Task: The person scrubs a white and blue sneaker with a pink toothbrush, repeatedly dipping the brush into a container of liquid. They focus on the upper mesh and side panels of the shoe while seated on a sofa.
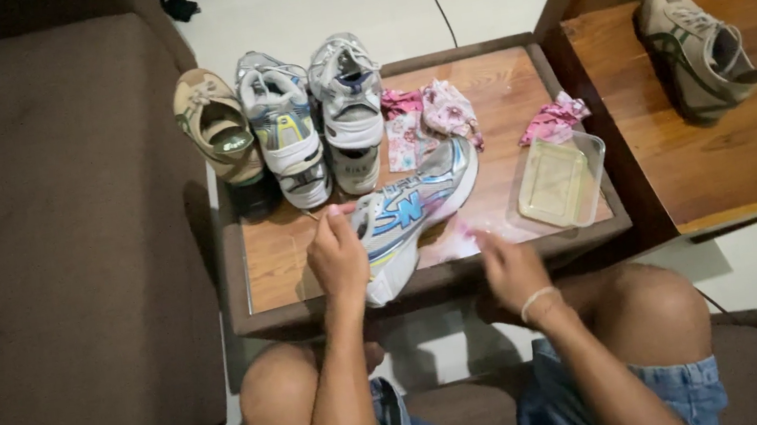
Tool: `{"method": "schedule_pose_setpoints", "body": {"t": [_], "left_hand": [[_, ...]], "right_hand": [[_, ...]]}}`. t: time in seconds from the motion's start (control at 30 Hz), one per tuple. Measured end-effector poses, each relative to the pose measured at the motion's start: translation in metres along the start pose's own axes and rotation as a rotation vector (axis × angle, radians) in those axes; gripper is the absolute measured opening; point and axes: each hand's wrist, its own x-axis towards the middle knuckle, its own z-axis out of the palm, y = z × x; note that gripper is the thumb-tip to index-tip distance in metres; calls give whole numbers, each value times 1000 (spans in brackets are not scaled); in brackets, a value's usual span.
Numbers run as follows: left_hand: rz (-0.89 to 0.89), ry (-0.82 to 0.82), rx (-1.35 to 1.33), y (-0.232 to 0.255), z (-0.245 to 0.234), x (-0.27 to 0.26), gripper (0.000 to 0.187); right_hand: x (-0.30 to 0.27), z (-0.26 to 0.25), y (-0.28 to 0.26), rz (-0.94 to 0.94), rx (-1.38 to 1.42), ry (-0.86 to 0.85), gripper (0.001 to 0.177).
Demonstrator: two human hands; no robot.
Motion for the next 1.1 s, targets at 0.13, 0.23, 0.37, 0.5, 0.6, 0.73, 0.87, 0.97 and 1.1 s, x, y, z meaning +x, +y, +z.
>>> {"method": "schedule_pose_setpoints", "body": {"t": [0.13,0.23,0.37,0.5,0.6,0.73,0.87,0.97,1.1], "left_hand": [[19,1,-6,-1,1,-1,40],[15,20,25,-6,7,8,40],[-20,18,47,-1,2,1,40],[14,40,26,5,1,0,39],[-16,47,29,6,-1,0,41],[-33,40,25,8,-2,-5,41],[26,54,18,18,-1,-3,39],[22,64,24,8,2,-1,40],[79,76,25,15,1,-4,37]], "right_hand": [[9,-11,-2,66,24,147,30],[-4,-3,-22,-6,50,-39,29],[9,-9,0,14,6,9,28],[6,13,11,-19,149,68,30],[-12,3,-22,-119,90,-136,26],[4,-1,6,29,18,-16,32],[-5,-1,-22,-109,89,-123,30],[1,0,-12,-119,91,-173,29],[16,-25,-13,106,13,-49,36]]}}
